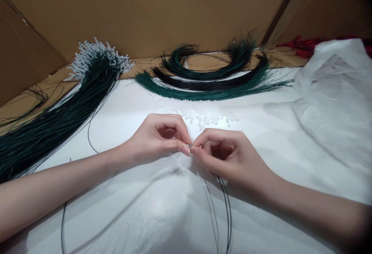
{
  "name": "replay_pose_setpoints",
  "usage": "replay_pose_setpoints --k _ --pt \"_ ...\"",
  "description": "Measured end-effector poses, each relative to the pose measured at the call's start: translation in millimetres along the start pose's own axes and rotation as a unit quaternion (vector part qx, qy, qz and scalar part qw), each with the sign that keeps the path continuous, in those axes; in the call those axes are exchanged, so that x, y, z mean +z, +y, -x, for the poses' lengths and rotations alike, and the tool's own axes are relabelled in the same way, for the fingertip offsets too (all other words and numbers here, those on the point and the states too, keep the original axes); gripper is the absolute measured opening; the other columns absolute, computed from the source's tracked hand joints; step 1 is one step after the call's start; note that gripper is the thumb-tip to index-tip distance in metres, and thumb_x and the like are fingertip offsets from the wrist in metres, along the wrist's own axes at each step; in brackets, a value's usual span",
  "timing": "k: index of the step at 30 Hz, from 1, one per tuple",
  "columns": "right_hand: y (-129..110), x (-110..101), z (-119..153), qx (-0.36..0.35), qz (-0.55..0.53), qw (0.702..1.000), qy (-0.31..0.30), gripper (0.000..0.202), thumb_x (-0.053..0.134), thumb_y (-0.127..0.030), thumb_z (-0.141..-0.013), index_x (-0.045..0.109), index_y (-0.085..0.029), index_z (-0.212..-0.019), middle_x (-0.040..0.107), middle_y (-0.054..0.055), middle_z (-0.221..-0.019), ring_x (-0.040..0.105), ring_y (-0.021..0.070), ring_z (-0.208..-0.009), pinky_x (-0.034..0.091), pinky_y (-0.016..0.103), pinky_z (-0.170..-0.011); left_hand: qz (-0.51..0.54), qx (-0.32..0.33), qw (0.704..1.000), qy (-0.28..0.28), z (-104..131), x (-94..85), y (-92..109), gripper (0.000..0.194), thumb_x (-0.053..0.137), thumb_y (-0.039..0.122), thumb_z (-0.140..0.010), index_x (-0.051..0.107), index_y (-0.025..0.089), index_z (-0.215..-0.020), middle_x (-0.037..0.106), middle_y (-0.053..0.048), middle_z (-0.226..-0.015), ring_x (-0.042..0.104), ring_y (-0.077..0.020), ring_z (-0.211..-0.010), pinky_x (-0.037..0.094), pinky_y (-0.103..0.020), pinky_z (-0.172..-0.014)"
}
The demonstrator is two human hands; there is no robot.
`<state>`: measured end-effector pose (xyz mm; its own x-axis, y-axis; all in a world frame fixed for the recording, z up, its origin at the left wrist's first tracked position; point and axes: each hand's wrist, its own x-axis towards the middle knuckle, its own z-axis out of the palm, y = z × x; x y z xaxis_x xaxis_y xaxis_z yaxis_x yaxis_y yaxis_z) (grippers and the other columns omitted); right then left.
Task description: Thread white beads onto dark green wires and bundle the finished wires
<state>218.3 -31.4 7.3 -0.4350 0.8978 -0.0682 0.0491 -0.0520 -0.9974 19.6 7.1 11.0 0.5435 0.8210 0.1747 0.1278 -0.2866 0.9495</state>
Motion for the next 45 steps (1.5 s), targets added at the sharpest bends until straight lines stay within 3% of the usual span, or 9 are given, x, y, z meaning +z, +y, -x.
replay_pose_setpoints --k 5,28,35,45 --pt "0.4 0.1 0.3 -0.006 0.015 1.0 -0.004 0.007 0.067 -0.013 -0.081 0.064 -0.014 -0.074 0.045 -0.007 -0.051 0.039 0.0043 -0.048 0.028 0.018 -0.044 -0.022 0.014 1.0 0.001 -0.6 1.1 2.0 0.014 0.082 0.021 -0.072 0.072 0.014 -0.067 0.067 -0.002 -0.069 0.06 -0.01 -0.061 0.048 -0.021 -0.056" --pt "0.8 0.1 1.4 -0.001 0.047 0.999 -0.016 0.013 0.062 -0.02 -0.085 0.063 -0.014 -0.074 0.042 -0.006 -0.054 0.037 0.0053 -0.05 0.026 0.019 -0.044 -0.08 0.044 0.996 -0.002 1.3 3.7 0.2 0.013 0.078 0.005 -0.07 0.07 0.015 -0.066 0.067 -0.001 -0.069 0.061 -0.0101 -0.062 0.047 -0.019 -0.053" --pt "0.3 1.0 1.0 0.008 0.024 1.0 -0.006 0.014 0.064 -0.02 -0.085 0.06 -0.015 -0.072 0.045 -0.006 -0.052 0.039 0.0052 -0.047 0.027 0.019 -0.043 -0.116 0.062 0.991 -0.01 2.2 4.5 1.0 0.013 0.077 0.011 -0.074 0.07 0.016 -0.065 0.067 -0.002 -0.067 0.059 -0.0101 -0.059 0.046 -0.02 -0.052" --pt "-2.3 -1.9 -1.7 -0.005 0.026 1.0 0.002 0.011 0.066 -0.023 -0.086 0.063 -0.016 -0.078 0.051 -0.005 -0.052 0.046 0.0077 -0.047 0.033 0.02 -0.045 -0.041 0.021 0.999 0.018 4.1 2.4 0.5 0.009 0.079 0.013 -0.074 0.07 0.015 -0.071 0.065 -0.002 -0.072 0.06 -0.0115 -0.067 0.05 -0.02 -0.058"
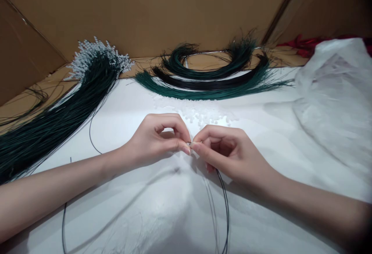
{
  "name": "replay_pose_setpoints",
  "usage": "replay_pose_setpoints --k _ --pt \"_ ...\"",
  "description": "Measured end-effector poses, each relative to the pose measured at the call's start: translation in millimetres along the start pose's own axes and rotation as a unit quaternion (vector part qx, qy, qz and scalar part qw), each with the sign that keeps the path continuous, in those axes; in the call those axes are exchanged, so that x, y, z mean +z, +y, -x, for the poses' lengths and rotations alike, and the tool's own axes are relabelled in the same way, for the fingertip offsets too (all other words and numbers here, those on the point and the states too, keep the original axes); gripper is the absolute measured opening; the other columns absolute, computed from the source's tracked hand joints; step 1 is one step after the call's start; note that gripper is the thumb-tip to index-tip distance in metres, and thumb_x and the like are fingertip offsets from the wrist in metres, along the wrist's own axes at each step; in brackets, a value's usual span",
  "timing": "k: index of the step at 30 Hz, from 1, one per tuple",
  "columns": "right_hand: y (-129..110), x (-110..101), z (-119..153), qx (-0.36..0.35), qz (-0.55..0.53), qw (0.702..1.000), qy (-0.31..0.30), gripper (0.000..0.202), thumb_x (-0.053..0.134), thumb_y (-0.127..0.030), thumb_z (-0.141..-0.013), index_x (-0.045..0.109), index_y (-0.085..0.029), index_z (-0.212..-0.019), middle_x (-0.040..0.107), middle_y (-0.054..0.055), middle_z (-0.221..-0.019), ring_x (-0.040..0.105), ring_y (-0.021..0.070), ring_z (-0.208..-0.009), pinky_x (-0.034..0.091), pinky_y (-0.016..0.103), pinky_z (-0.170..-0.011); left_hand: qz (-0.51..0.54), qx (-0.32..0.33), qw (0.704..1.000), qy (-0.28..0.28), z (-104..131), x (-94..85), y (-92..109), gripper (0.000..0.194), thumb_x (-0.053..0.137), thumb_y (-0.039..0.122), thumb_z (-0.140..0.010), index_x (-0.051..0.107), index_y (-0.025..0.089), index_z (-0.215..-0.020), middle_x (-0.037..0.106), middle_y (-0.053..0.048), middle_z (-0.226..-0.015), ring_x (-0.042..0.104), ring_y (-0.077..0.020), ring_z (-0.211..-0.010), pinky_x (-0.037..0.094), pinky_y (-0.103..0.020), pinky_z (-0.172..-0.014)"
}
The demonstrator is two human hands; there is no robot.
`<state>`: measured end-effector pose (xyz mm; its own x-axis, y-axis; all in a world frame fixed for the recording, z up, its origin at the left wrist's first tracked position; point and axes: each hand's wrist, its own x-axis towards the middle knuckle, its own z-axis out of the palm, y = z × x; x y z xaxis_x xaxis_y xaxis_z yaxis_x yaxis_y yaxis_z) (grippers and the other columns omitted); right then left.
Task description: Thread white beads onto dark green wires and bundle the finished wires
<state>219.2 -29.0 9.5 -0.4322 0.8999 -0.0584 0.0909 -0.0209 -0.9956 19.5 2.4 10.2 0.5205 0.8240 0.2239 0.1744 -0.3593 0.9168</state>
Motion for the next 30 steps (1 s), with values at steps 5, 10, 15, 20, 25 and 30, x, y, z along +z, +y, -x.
replay_pose_setpoints --k 5,10,15,20,25,30 --pt "-0.2 -0.8 0.2 0.003 -0.019 1.0 -0.006 0.012 0.068 -0.024 -0.086 0.063 -0.015 -0.079 0.052 -0.004 -0.053 0.047 0.0076 -0.048 0.036 0.019 -0.046 0.013 0.001 1.0 0.001 1.1 -0.8 -0.7 0.01 0.08 0.016 -0.074 0.07 0.015 -0.073 0.065 -0.002 -0.073 0.06 -0.0119 -0.069 0.051 -0.021 -0.059" --pt "-1.2 -0.5 0.7 0.002 -0.022 1.0 -0.008 0.015 0.069 -0.027 -0.086 0.062 -0.015 -0.079 0.052 -0.005 -0.052 0.048 0.0074 -0.047 0.037 0.019 -0.046 0.009 -0.002 1.0 0.009 2.1 -1.3 -2.2 0.012 0.082 0.02 -0.073 0.07 0.015 -0.073 0.066 -0.003 -0.073 0.06 -0.0126 -0.069 0.052 -0.022 -0.06" --pt "0.5 0.5 2.3 -0.01 -0.017 1.0 -0.002 0.014 0.066 -0.026 -0.088 0.061 -0.015 -0.081 0.051 -0.005 -0.052 0.046 0.0068 -0.046 0.036 0.018 -0.045 0.019 -0.005 1.0 0.016 1.5 0.2 -0.7 0.014 0.082 0.021 -0.072 0.07 0.015 -0.072 0.065 -0.002 -0.072 0.06 -0.0119 -0.068 0.052 -0.021 -0.059" --pt "1.8 0.0 1.9 -0.015 -0.016 1.0 -0.001 0.014 0.069 -0.025 -0.085 0.06 -0.016 -0.081 0.051 -0.006 -0.051 0.045 0.0069 -0.045 0.035 0.019 -0.045 0.028 -0.008 0.999 0.017 0.8 0.6 -0.2 0.012 0.082 0.016 -0.072 0.07 0.014 -0.072 0.065 -0.001 -0.071 0.059 -0.0111 -0.068 0.051 -0.021 -0.059" --pt "0.9 -0.6 0.4 -0.021 0.004 1.0 -0.009 0.013 0.066 -0.027 -0.087 0.06 -0.016 -0.082 0.05 -0.006 -0.051 0.045 0.0075 -0.046 0.032 0.02 -0.044 0.038 -0.006 0.999 0.006 1.5 -0.9 -0.7 0.012 0.081 0.011 -0.071 0.07 0.014 -0.072 0.065 -0.001 -0.072 0.059 -0.0102 -0.068 0.051 -0.019 -0.06" --pt "0.7 -0.5 1.3 -0.03 0.033 0.999 -0.011 0.014 0.062 -0.027 -0.09 0.06 -0.015 -0.081 0.048 -0.005 -0.052 0.046 0.0085 -0.047 0.031 0.022 -0.045 0.047 0.003 0.999 -0.002 1.5 -1.0 -2.2 0.012 0.082 0.01 -0.07 0.071 0.014 -0.072 0.065 -0.001 -0.072 0.06 -0.0098 -0.068 0.05 -0.019 -0.06"
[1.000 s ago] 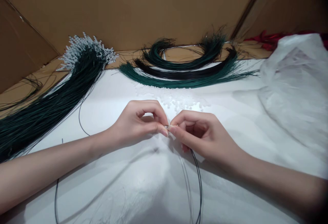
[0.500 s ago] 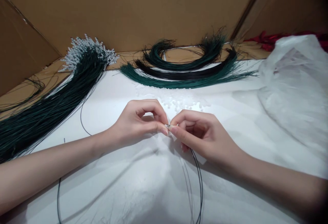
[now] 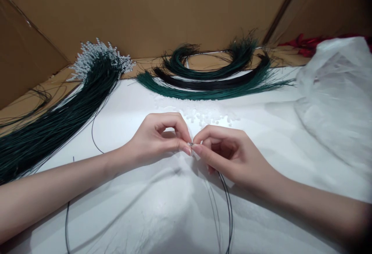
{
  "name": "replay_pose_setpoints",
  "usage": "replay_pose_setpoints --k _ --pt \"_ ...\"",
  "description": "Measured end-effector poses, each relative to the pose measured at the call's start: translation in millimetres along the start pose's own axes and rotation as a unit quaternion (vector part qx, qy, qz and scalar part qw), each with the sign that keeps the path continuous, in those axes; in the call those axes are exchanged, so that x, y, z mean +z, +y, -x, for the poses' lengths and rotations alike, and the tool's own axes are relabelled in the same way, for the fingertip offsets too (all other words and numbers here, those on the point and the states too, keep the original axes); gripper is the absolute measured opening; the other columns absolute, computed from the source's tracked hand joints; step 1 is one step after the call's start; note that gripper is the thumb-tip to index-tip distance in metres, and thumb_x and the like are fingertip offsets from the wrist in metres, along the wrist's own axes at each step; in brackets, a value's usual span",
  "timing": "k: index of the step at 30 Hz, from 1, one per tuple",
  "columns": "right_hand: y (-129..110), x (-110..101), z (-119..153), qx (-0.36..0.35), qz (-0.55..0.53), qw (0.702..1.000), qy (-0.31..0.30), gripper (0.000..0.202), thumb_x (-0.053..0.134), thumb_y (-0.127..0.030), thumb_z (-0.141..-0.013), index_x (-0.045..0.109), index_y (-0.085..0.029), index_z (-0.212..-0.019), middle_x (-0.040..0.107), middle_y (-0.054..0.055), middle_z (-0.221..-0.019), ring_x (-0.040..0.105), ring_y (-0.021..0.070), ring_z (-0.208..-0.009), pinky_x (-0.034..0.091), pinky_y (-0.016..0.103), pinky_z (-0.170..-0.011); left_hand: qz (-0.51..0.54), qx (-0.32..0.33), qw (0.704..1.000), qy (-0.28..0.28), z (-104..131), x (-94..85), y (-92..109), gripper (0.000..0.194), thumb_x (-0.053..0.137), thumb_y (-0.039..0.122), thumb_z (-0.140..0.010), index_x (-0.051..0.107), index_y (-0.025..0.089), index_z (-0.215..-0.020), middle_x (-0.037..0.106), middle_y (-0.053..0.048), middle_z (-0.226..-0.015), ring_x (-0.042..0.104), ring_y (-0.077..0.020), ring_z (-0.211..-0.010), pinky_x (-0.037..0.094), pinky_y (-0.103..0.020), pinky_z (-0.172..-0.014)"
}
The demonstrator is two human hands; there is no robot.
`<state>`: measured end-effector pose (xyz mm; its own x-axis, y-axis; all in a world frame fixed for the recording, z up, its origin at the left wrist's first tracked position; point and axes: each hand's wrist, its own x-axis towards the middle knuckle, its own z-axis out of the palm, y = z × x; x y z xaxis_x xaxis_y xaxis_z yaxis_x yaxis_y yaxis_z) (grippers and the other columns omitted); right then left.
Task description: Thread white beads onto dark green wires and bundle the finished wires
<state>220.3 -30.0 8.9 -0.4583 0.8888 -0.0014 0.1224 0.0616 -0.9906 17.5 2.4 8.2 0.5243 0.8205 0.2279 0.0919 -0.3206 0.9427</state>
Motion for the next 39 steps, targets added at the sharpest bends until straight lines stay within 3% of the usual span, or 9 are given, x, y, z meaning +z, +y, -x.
replay_pose_setpoints --k 20,39 --pt "0.3 1.0 -0.3 -0.008 0.039 0.999 0.001 0.013 0.059 -0.024 -0.091 0.062 -0.015 -0.082 0.048 -0.005 -0.053 0.045 0.0075 -0.046 0.032 0.022 -0.045 -0.005 0.005 1.0 -0.002 0.1 -0.3 -2.6 0.017 0.081 0.005 -0.069 0.067 0.014 -0.068 0.066 0.002 -0.072 0.061 -0.0064 -0.067 0.05 -0.015 -0.061" --pt "-0.3 1.7 -0.2 -0.003 0.035 0.999 -0.002 0.013 0.059 -0.025 -0.091 0.06 -0.016 -0.083 0.046 -0.006 -0.054 0.042 0.0072 -0.048 0.031 0.022 -0.045 -0.009 -0.005 1.0 0.016 -0.6 2.3 1.0 0.019 0.085 0.019 -0.068 0.067 0.014 -0.064 0.065 0.0 -0.07 0.06 -0.0092 -0.064 0.051 -0.019 -0.058"
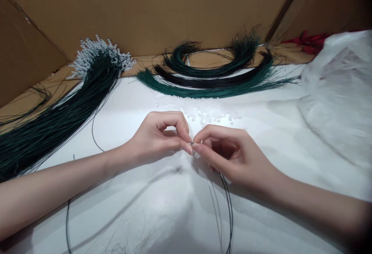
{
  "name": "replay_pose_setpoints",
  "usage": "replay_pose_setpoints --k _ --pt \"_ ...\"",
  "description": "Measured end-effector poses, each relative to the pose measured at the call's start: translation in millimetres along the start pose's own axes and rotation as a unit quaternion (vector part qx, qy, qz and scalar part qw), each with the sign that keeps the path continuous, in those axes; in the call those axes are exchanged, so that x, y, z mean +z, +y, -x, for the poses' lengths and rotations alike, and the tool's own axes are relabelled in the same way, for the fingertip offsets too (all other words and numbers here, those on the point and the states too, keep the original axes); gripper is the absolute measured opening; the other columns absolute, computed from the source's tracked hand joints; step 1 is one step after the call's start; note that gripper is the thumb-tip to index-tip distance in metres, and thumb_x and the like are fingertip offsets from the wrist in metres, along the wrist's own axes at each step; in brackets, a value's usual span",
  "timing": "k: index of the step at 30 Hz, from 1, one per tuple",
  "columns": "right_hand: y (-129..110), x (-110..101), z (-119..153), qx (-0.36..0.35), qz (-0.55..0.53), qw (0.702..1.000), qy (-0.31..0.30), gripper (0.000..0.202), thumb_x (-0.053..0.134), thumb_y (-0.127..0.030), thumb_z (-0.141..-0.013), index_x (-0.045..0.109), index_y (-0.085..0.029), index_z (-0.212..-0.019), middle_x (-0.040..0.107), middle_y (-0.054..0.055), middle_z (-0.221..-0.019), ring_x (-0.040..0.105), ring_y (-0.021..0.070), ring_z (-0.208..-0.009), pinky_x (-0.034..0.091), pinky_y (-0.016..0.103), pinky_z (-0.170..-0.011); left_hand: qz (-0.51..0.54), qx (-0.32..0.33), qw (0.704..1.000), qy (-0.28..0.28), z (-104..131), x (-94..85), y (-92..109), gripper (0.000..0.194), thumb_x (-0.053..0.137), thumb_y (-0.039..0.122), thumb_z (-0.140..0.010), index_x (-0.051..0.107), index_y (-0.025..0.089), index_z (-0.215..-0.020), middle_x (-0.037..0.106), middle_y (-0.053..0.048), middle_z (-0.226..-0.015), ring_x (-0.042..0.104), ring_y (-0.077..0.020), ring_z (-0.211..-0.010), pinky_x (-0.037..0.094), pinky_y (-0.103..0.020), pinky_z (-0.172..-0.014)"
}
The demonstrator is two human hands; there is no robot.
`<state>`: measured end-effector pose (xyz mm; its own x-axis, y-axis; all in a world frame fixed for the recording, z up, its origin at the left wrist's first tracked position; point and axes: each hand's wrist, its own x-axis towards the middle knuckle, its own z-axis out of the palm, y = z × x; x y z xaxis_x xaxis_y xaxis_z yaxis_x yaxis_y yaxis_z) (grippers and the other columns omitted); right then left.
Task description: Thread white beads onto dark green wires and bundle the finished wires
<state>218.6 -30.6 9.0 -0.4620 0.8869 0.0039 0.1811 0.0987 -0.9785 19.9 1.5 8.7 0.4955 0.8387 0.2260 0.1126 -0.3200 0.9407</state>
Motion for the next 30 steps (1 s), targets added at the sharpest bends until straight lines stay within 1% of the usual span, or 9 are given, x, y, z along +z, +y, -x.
replay_pose_setpoints --k 2,6,15,18,25,30 --pt "-0.2 -0.3 -0.1 0.0 -0.001 1.0 -0.002 0.013 0.059 -0.026 -0.091 0.06 -0.016 -0.082 0.046 -0.006 -0.054 0.042 0.0072 -0.047 0.031 0.022 -0.045 0.002 -0.007 1.0 0.004 -0.2 0.3 0.5 0.019 0.084 0.02 -0.069 0.068 0.014 -0.064 0.065 -0.001 -0.069 0.06 -0.0095 -0.063 0.051 -0.02 -0.058" --pt "0.0 -1.1 -0.2 -0.002 0.003 1.0 -0.007 0.014 0.058 -0.027 -0.092 0.061 -0.016 -0.084 0.047 -0.005 -0.056 0.042 0.0076 -0.049 0.03 0.023 -0.046 0.008 -0.019 1.0 0.009 -0.9 0.1 0.7 0.017 0.084 0.016 -0.068 0.068 0.014 -0.063 0.065 0.0 -0.068 0.06 -0.0095 -0.063 0.05 -0.02 -0.058" --pt "-1.3 -2.5 -1.6 -0.007 0.0 1.0 -0.009 0.014 0.058 -0.025 -0.091 0.062 -0.015 -0.083 0.046 -0.005 -0.055 0.043 0.0076 -0.049 0.03 0.023 -0.046 0.012 -0.016 1.0 0.005 0.2 -0.1 -0.1 0.016 0.083 0.01 -0.067 0.067 0.014 -0.064 0.065 0.0 -0.069 0.06 -0.0091 -0.064 0.05 -0.019 -0.059" --pt "-1.4 -2.4 -1.4 -0.001 0.002 1.0 -0.011 0.013 0.059 -0.026 -0.09 0.062 -0.015 -0.082 0.046 -0.005 -0.054 0.043 0.0078 -0.048 0.031 0.023 -0.045 0.013 -0.024 1.0 0.002 -1.2 -0.1 -0.3 0.017 0.084 0.012 -0.066 0.068 0.014 -0.065 0.066 0.0 -0.069 0.06 -0.0096 -0.064 0.05 -0.02 -0.059" --pt "-1.4 -2.7 -1.6 0.001 -0.007 1.0 -0.018 0.012 0.06 -0.024 -0.089 0.062 -0.015 -0.082 0.045 -0.006 -0.054 0.041 0.007 -0.047 0.029 0.022 -0.045 0.002 -0.036 0.999 0.01 -3.0 0.4 1.6 0.022 0.088 0.023 -0.064 0.068 0.013 -0.064 0.066 -0.001 -0.065 0.06 -0.0107 -0.061 0.05 -0.021 -0.057" --pt "-1.1 -1.8 -1.0 0.003 -0.007 1.0 -0.016 0.011 0.06 -0.022 -0.088 0.063 -0.015 -0.08 0.042 -0.006 -0.053 0.037 0.0061 -0.047 0.027 0.021 -0.044 -0.005 -0.025 1.0 -0.007 -0.6 -1.3 1.0 0.016 0.085 0.019 -0.068 0.07 0.014 -0.066 0.069 -0.002 -0.069 0.063 -0.0111 -0.063 0.052 -0.022 -0.059"
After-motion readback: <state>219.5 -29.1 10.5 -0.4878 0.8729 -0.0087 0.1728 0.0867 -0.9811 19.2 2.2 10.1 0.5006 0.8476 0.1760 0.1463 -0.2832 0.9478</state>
